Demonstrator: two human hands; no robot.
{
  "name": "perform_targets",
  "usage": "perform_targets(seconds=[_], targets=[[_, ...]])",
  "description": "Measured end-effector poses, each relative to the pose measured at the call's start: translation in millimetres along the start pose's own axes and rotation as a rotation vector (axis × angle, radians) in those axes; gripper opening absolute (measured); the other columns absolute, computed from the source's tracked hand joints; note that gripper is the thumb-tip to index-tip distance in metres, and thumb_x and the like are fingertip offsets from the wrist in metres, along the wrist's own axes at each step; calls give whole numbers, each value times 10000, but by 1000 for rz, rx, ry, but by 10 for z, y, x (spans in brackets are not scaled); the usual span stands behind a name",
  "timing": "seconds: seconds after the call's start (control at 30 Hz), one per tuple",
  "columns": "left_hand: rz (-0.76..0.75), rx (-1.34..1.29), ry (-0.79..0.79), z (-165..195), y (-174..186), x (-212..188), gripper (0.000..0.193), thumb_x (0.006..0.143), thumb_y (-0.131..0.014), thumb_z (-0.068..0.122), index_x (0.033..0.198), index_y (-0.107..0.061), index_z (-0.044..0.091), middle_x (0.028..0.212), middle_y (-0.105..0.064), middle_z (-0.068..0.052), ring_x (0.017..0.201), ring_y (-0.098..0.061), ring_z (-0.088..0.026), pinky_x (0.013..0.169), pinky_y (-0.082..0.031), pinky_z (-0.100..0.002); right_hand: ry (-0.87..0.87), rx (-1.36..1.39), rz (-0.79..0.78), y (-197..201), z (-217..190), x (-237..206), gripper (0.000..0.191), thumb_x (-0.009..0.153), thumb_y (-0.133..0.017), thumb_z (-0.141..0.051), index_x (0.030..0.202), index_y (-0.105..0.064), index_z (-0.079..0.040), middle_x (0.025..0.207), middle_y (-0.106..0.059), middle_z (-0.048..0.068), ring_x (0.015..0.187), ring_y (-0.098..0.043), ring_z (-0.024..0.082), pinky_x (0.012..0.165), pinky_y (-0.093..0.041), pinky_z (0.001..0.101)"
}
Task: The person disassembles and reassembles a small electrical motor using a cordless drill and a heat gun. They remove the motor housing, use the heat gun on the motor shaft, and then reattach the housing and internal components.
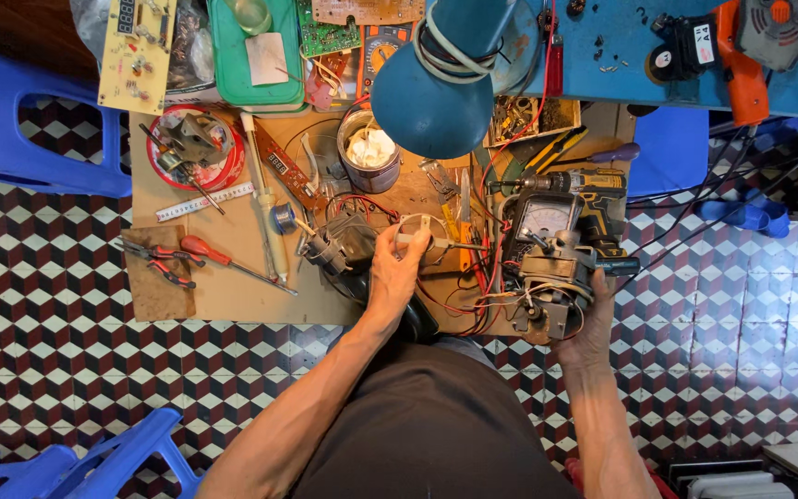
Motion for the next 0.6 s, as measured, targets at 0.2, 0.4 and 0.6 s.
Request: perform_targets(seconds=[0.2, 0.4, 0.6], targets=[[48, 65, -7, -158, -135, 212, 820, 876, -703, 544, 1406, -467, -37, 1173, -659, -119, 1074, -632, -216, 943, -503, -343, -133, 108, 143, -43, 178, -45, 566, 953, -724, -441, 1404, -591, -126, 1248, -713, 47, 1116, -703, 223, 923, -631, 405], [87, 53, 27, -262, -153, 290, 771, 865, -703, 521, 1371, -515, -29, 1147, -681, -143, 1050, -641, -237, 932, -509, -352, -298, 285, -175, -401, 436, -14, 674, 1001, -663, -514, 1388, -568, 31, 1124, -670, 194, 909, -665, 269, 693, -551, 344], [112, 54, 9, -227, -124, 304, 736, 867, -704, 514, 1340, -547, -28, 1168, -690, -146, 1069, -649, -241, 948, -508, -352, -503, 666, -379, -574, 667, 6, 693, 1040, -603, -323, 1498, -431, 167, 1062, -592, 192, 846, -515, 213, 691, -478, 283]])
Point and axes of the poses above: each hand's wrist, its own x-axis towards the middle knuckle, its own y-axis out of the back of the hand, z = x × y, the point moved 10 cm from there along x, towards the middle knuckle
